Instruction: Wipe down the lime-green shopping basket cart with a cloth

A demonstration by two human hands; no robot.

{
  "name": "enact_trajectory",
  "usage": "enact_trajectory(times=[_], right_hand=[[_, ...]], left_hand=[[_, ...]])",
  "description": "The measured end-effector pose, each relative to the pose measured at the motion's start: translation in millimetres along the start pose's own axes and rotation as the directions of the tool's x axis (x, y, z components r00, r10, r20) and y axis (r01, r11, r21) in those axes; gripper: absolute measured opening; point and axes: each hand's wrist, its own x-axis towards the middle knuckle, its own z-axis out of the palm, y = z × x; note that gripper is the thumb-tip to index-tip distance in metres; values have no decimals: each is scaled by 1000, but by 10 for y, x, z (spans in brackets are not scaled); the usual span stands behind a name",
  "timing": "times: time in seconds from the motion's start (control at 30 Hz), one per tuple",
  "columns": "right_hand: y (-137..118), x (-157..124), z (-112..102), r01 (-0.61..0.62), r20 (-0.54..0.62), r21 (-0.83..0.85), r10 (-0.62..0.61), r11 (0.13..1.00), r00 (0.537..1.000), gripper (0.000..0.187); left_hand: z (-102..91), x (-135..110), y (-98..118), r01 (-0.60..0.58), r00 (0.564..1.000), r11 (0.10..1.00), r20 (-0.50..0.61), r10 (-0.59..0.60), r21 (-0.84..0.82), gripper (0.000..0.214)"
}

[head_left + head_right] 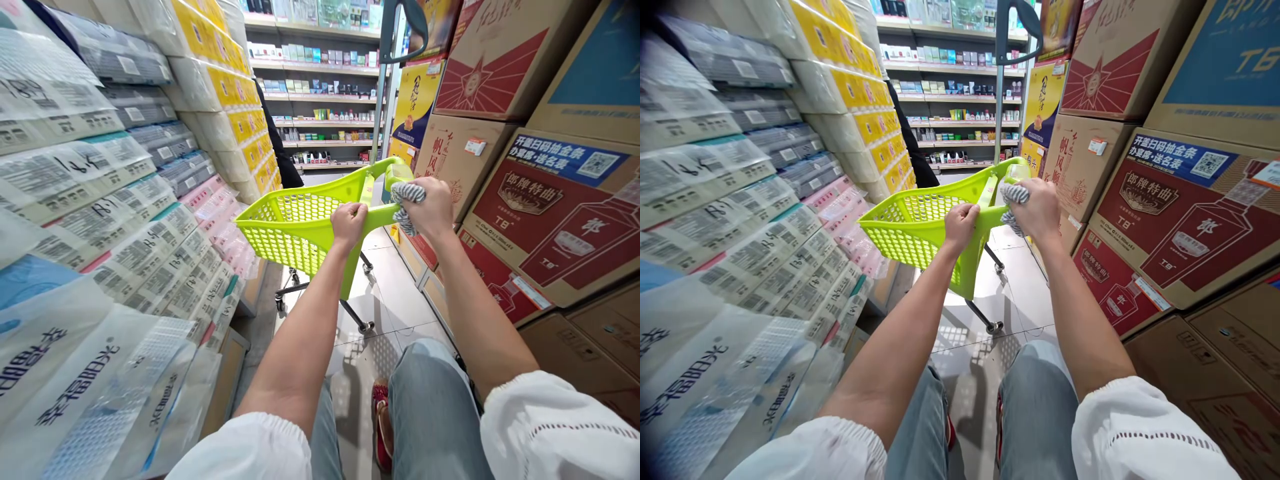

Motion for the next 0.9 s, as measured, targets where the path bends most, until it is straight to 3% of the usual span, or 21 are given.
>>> enact_trajectory(times=[0.13,0.27,0.43,0.5,0.6,0.77,0.9], right_hand=[[169,136,-40,-30,108,180,11,983,994,27],[92,126,-70,-40,138,226,9,973,990,24],[-96,25,-71,8,105,174,-26,985,994,20],[-148,-31,-47,25,83,194,-42,981,996,22],[-164,-89,9,67,63,251,-86,966,994,26],[6,25,141,153,102,295,-190,943,976,25],[168,149,255,119,94,270,-149,956,984,26]], left_hand=[[-102,7,-85,-1,999,999,43,3,-40,33],[-245,21,-54,-3,998,999,57,0,52,31],[-303,56,415,-132,989,966,101,112,222,34],[-242,61,631,-54,979,967,204,2,250,42],[-161,31,788,76,975,944,172,-138,322,48],[-251,-78,672,-15,992,934,126,-32,357,47],[-371,-132,568,-31,996,947,88,3,320,48]])
